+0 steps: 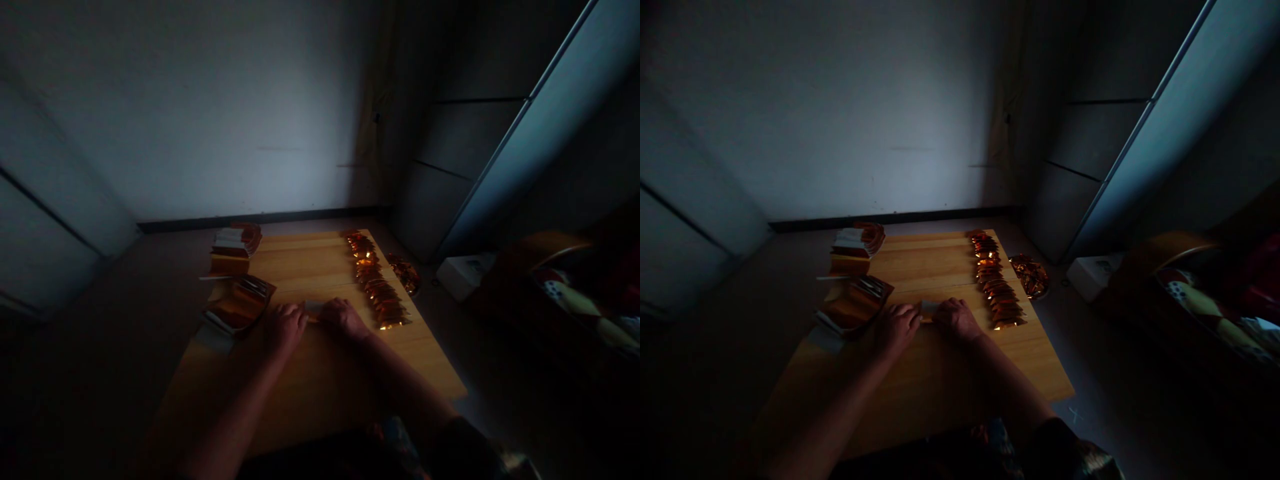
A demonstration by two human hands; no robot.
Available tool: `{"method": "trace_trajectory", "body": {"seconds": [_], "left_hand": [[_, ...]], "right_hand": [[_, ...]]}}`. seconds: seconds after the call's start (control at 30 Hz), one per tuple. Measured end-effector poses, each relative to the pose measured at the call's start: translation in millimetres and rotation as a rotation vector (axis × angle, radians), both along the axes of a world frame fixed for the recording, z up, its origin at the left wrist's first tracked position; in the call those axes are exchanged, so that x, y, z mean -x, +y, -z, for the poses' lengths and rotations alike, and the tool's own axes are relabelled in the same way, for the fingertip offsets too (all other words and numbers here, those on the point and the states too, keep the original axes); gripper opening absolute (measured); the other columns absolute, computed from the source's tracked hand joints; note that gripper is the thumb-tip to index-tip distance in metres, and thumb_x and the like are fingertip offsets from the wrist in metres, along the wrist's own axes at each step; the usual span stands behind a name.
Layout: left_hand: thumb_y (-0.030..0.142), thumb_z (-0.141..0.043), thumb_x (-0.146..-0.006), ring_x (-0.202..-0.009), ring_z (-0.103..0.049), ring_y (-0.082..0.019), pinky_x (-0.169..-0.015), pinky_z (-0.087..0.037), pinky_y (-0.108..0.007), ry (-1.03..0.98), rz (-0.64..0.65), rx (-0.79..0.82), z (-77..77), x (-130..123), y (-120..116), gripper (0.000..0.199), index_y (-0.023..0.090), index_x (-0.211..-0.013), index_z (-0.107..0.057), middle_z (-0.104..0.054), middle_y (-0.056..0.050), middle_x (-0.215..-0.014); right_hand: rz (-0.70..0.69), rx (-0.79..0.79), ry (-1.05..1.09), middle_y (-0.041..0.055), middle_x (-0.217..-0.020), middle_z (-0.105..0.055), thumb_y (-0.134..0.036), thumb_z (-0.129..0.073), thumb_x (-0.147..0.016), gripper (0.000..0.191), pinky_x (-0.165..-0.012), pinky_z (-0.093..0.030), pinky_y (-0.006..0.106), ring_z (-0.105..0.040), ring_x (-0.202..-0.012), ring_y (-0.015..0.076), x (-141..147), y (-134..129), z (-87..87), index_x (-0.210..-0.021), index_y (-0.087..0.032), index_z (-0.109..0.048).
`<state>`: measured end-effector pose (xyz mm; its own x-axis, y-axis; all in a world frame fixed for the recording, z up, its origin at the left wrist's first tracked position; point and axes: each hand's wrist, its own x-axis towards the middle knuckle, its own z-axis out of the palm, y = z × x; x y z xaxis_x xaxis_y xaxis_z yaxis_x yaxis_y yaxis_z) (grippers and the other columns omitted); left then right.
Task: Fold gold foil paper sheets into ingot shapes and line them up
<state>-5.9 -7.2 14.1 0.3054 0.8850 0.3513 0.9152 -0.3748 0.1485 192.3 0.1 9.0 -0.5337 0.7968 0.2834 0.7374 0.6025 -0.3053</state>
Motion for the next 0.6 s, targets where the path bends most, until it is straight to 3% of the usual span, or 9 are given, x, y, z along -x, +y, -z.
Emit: {"method": "trace_trajectory", "body": {"seconds": [0.17,0.4,0.53,0.6], "left_hand": [[0.03,-0.049,-0.085,-0.092,-0.057,-0.025,-0.076,-0.039,-0.039,0.013,-0.128,-0.026,1.8,-8.8,-6.6,0.023,0.022,-0.093,-0.069,-0.068,-0.008,-0.098],[0.032,-0.053,-0.083,-0.093,-0.056,-0.026,-0.08,-0.039,-0.041,-0.002,-0.113,0.0,-0.9,-8.4,-9.6,0.024,0.023,-0.099,-0.069,-0.069,-0.008,-0.103],[0.031,-0.052,-0.083,-0.095,-0.055,-0.026,-0.08,-0.04,-0.04,-0.015,-0.117,0.02,-2.8,-8.5,-11.5,0.026,0.024,-0.103,-0.068,-0.068,-0.008,-0.105],[0.032,-0.054,-0.082,-0.096,-0.055,-0.026,-0.079,-0.04,-0.04,-0.019,-0.113,0.026,-3.0,-8.5,-12.4,0.027,0.024,-0.104,-0.067,-0.068,-0.007,-0.106]], "right_hand": [[0.0,-0.011,0.019,0.005,-0.098,-0.066,-0.026,-0.06,-0.088,0.012,-0.079,-0.035,0.029,-0.052,-0.089,0.0177,1.9,-2.2,-0.5,-0.094,-0.024,-0.071],[-0.011,-0.04,0.065,0.0043,-0.084,-0.066,-0.021,-0.065,-0.083,0.006,-0.074,-0.037,0.026,-0.054,-0.079,0.0157,-1.0,16.4,10.2,-0.082,-0.019,-0.072],[-0.073,0.006,0.128,0.0017,-0.075,-0.064,-0.025,-0.069,-0.08,0.007,-0.071,-0.038,0.023,-0.054,-0.075,0.0139,-3.7,21.8,8.0,-0.077,-0.019,-0.072],[-0.038,0.043,0.166,0.0011,-0.075,-0.064,-0.026,-0.069,-0.08,0.008,-0.07,-0.039,0.022,-0.054,-0.075,0.0134,-3.2,21.2,6.9,-0.077,-0.019,-0.072]]}}
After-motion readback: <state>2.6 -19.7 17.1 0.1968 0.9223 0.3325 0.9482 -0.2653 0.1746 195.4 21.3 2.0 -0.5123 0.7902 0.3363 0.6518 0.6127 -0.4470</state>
